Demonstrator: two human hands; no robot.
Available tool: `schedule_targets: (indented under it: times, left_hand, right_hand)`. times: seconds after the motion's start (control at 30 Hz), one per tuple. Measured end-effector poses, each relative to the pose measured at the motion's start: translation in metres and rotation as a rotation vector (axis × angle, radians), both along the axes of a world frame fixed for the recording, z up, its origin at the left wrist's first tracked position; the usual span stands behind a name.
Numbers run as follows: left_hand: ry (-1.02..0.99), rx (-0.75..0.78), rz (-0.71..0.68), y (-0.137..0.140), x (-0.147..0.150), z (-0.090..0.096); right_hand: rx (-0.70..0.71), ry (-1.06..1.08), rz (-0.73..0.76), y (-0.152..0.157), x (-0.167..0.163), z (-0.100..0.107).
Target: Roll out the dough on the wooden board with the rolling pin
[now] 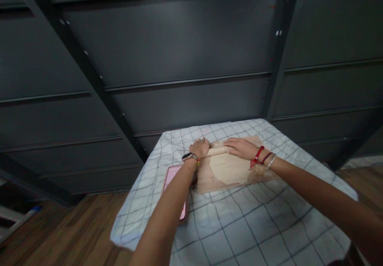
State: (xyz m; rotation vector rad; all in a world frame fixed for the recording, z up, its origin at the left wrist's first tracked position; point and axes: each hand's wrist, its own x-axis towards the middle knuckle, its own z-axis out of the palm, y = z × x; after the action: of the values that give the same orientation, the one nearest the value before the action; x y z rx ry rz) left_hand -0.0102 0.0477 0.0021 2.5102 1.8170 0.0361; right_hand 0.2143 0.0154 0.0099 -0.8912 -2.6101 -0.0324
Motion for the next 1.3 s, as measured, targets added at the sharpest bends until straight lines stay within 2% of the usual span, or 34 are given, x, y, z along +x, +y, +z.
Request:
schedule_targets:
  times: [0.27, 0.4, 0.67, 1.0, 1.3]
  left_hand:
    - [-0.032, -0.047, 0.097, 0.002, 0.001, -0.004]
    - [-0.021, -0.036, 0.068, -0.002, 0.002, -0.001]
    - [-0.11, -0.065, 0.203, -0.005, 0.005, 0.005]
    - [-0.153, -0.062, 0.223, -0.006, 0.005, 0.006]
    - [-0.18, -0.044, 0.226, -0.01, 0.006, 0.009]
  right_hand:
    - [0.093, 0.074, -0.005, 0.0, -0.014, -0.011]
    - [0.119, 0.102, 0.022, -0.002, -0.012, -0.012]
    - [0.036, 0.192, 0.02, -0.003, -0.018, -0.009]
    - [0.042, 0.155, -0.001, -0.002, -0.016, -0.013]
    - [0.182, 0.128, 0.04, 0.0, -0.014, -0.018]
